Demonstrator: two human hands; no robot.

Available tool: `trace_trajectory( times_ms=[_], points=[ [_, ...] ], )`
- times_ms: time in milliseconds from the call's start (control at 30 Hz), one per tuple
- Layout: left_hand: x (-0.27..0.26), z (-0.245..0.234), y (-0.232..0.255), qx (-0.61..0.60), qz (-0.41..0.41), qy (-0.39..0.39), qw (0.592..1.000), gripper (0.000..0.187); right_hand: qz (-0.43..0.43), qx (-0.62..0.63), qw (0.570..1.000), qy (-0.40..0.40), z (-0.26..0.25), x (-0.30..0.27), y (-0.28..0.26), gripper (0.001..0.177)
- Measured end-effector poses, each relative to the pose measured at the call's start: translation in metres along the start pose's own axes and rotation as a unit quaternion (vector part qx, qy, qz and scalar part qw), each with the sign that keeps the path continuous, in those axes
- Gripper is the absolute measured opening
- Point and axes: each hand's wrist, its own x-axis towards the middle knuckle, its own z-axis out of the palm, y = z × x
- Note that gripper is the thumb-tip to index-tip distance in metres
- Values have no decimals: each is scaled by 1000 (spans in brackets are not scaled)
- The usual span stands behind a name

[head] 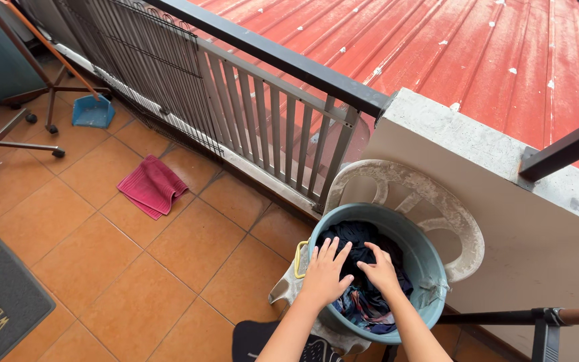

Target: The person takes wet clothes from a bucket, wrings them out, and hangs them on a drying rack using hangers. The person handles a grey shirt, black pants, and a dark top, placing each on the rack.

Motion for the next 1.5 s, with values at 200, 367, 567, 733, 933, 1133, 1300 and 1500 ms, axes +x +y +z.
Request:
trace_trajectory(
  times_ms=[200,367,567,733,933,1133,1300,1500],
  points=[
    [21,18,-23,-2,14,-50,999,87,311,413,856,-8,43,46,24,113],
    [33,3,-24,0,39,-79,996,94,350,421,837,13,50,67,20,64],
    [60,-55,-21,-87,71,-130,985,126,77,470,874,-95,-4,61,-22,22],
    [91,-98,3,-406,138,-159,889,125,24,361,918,-163,-113,1,-107,47],
    [118,-129,38,-357,313,-118,872,87,-166,133,975,-67,-203,-92,-197,48],
    [120,-178,79,-314,341,-117,878,51,-253,30,912,320,-240,-178,-250,23],
    [113,-194,120,-275,227,-167,919,37,-205,56,837,505,-239,-186,-249,20],
    [115,-177,141,-505,-9,-231,831,45,-86,5,949,303,-211,-179,-191,90]
  ],
)
